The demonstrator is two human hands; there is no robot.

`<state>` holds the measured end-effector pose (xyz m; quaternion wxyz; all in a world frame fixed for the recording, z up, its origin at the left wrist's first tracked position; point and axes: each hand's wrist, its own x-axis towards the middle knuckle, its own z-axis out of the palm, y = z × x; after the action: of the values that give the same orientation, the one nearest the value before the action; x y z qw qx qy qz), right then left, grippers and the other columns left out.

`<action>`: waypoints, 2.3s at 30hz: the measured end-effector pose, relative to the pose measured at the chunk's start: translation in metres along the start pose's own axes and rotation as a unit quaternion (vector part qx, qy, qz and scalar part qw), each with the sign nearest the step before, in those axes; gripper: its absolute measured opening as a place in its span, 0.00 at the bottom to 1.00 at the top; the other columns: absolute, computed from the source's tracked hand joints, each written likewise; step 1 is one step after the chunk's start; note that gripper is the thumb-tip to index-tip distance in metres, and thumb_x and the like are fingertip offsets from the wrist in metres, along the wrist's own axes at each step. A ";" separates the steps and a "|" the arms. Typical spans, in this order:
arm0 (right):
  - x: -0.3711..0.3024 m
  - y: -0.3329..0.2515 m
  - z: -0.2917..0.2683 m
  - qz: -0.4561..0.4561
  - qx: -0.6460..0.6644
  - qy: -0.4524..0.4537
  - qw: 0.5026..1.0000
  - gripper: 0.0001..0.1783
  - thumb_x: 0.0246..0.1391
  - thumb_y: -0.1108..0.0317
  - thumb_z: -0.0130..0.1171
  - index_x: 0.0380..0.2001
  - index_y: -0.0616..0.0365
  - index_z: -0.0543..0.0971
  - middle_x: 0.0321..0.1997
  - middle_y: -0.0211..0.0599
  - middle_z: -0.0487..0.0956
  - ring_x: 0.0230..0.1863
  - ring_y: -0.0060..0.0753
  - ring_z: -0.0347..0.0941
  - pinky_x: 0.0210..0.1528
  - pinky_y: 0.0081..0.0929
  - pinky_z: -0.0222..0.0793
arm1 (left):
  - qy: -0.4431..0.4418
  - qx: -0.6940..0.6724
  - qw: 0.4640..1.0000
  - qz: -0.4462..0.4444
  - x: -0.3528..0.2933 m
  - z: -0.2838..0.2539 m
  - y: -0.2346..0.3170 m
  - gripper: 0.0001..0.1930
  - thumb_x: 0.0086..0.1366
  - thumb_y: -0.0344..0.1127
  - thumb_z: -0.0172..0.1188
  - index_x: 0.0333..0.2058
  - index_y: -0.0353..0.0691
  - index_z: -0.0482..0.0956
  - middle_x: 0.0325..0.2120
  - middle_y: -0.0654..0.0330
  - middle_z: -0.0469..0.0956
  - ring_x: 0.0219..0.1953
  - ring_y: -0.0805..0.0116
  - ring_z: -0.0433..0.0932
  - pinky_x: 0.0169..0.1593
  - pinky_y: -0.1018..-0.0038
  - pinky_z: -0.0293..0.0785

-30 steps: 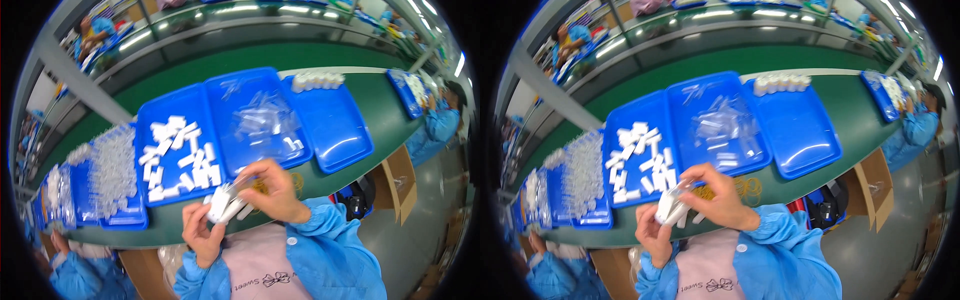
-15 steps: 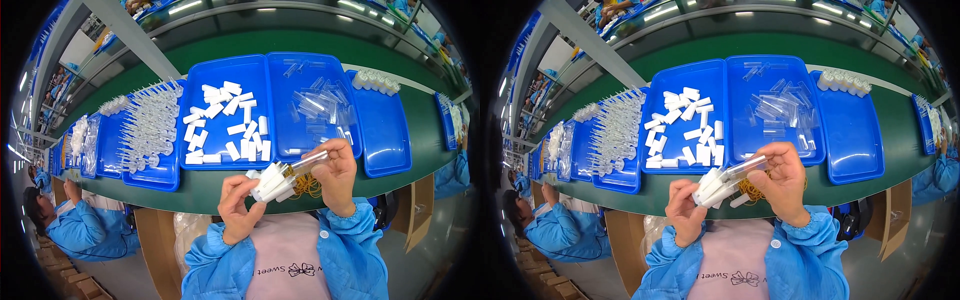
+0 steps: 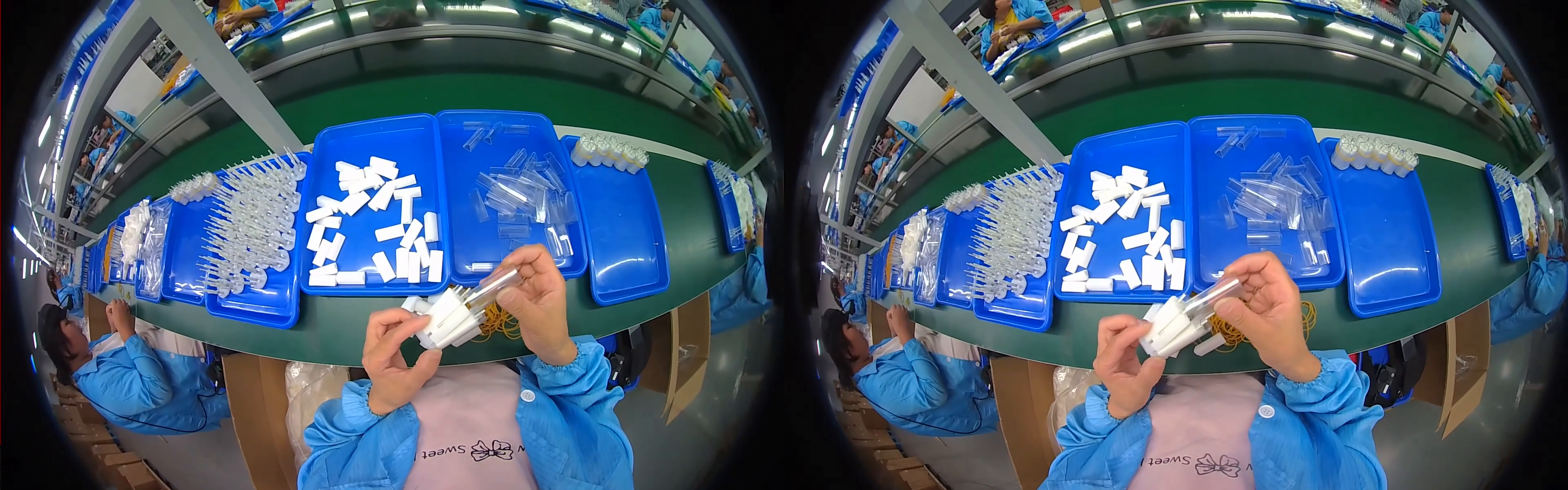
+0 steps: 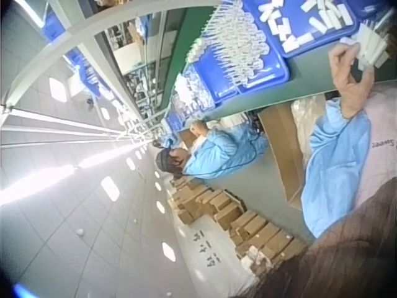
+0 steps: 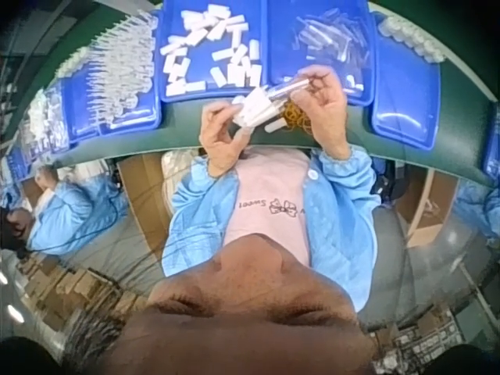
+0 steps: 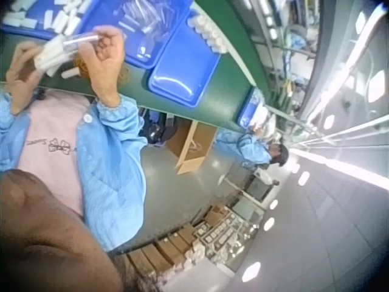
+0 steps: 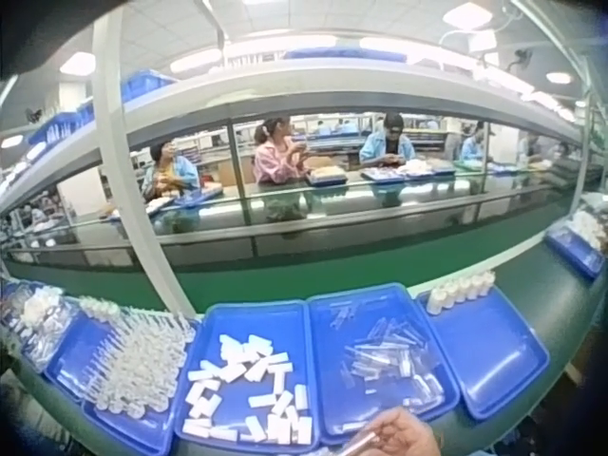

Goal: The person assembles plastic components by attaching white plastic pieces around a core, sliding a clear plastic sleeve over them, securing the bundle with a rubber band, and placing the finished unit onto a tray.

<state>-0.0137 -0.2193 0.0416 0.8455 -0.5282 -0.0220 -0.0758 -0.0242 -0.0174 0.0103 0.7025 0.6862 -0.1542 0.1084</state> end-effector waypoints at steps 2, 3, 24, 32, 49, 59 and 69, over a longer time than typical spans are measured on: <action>-0.002 0.002 0.001 0.009 -0.008 -0.027 1.000 0.20 0.51 0.76 0.63 0.44 0.62 0.66 0.40 0.38 0.75 0.43 0.25 0.73 0.48 0.22 0.70 | -0.002 0.001 1.000 -0.002 0.000 0.000 0.001 0.22 0.41 0.23 0.66 0.41 0.33 0.80 0.39 0.56 0.70 0.42 0.65 0.70 0.47 0.74 0.68; -0.002 0.002 0.002 0.009 -0.007 -0.029 1.000 0.20 0.51 0.76 0.63 0.44 0.62 0.66 0.40 0.38 0.75 0.43 0.25 0.73 0.48 0.22 0.70 | -0.005 0.002 1.000 -0.004 0.000 0.000 0.001 0.22 0.41 0.23 0.66 0.41 0.33 0.80 0.39 0.56 0.70 0.42 0.65 0.70 0.47 0.74 0.68; -0.003 -0.007 0.001 -0.037 -0.051 -0.027 0.998 0.20 0.51 0.78 0.61 0.45 0.63 0.66 0.41 0.43 0.76 0.43 0.28 0.74 0.48 0.26 0.71 | -0.177 0.036 0.984 0.011 0.024 -0.004 0.018 0.24 0.50 0.23 0.60 0.50 0.33 0.76 0.41 0.57 0.64 0.40 0.69 0.68 0.45 0.76 0.67; -0.001 -0.007 0.003 -0.050 -0.062 -0.011 0.997 0.19 0.52 0.77 0.61 0.44 0.64 0.66 0.42 0.44 0.76 0.44 0.29 0.75 0.47 0.25 0.72 | -0.184 0.026 0.983 0.004 0.026 -0.005 0.015 0.22 0.52 0.25 0.59 0.50 0.33 0.76 0.41 0.57 0.64 0.40 0.69 0.67 0.46 0.76 0.66; 0.000 -0.001 -0.008 -0.009 -0.095 -0.031 0.995 0.19 0.51 0.75 0.64 0.44 0.62 0.67 0.39 0.42 0.78 0.40 0.24 0.75 0.42 0.18 0.71 | -0.200 0.014 0.978 -0.050 0.031 -0.006 0.014 0.23 0.50 0.24 0.56 0.49 0.33 0.77 0.39 0.56 0.66 0.41 0.67 0.68 0.47 0.73 0.67; -0.004 0.004 -0.005 -0.012 -0.071 -0.025 0.997 0.17 0.52 0.75 0.62 0.42 0.61 0.67 0.41 0.42 0.78 0.41 0.23 0.75 0.43 0.19 0.71 | -0.083 0.199 0.970 0.113 0.024 0.004 0.013 0.21 0.42 0.23 0.63 0.40 0.35 0.81 0.37 0.56 0.70 0.36 0.66 0.72 0.38 0.75 0.73; 0.001 -0.004 -0.015 -0.004 -0.178 -0.048 0.983 0.15 0.52 0.74 0.62 0.43 0.64 0.74 0.37 0.35 0.77 0.37 0.18 0.71 0.42 0.18 0.67 | -0.095 0.175 0.976 0.085 0.027 0.001 0.011 0.21 0.44 0.22 0.63 0.42 0.34 0.80 0.39 0.54 0.68 0.37 0.66 0.73 0.39 0.75 0.74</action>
<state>-0.0142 -0.2346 0.0385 0.7359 -0.6728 -0.0509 -0.0564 -0.0029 -0.0193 0.0307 0.5415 0.7903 -0.2569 0.1274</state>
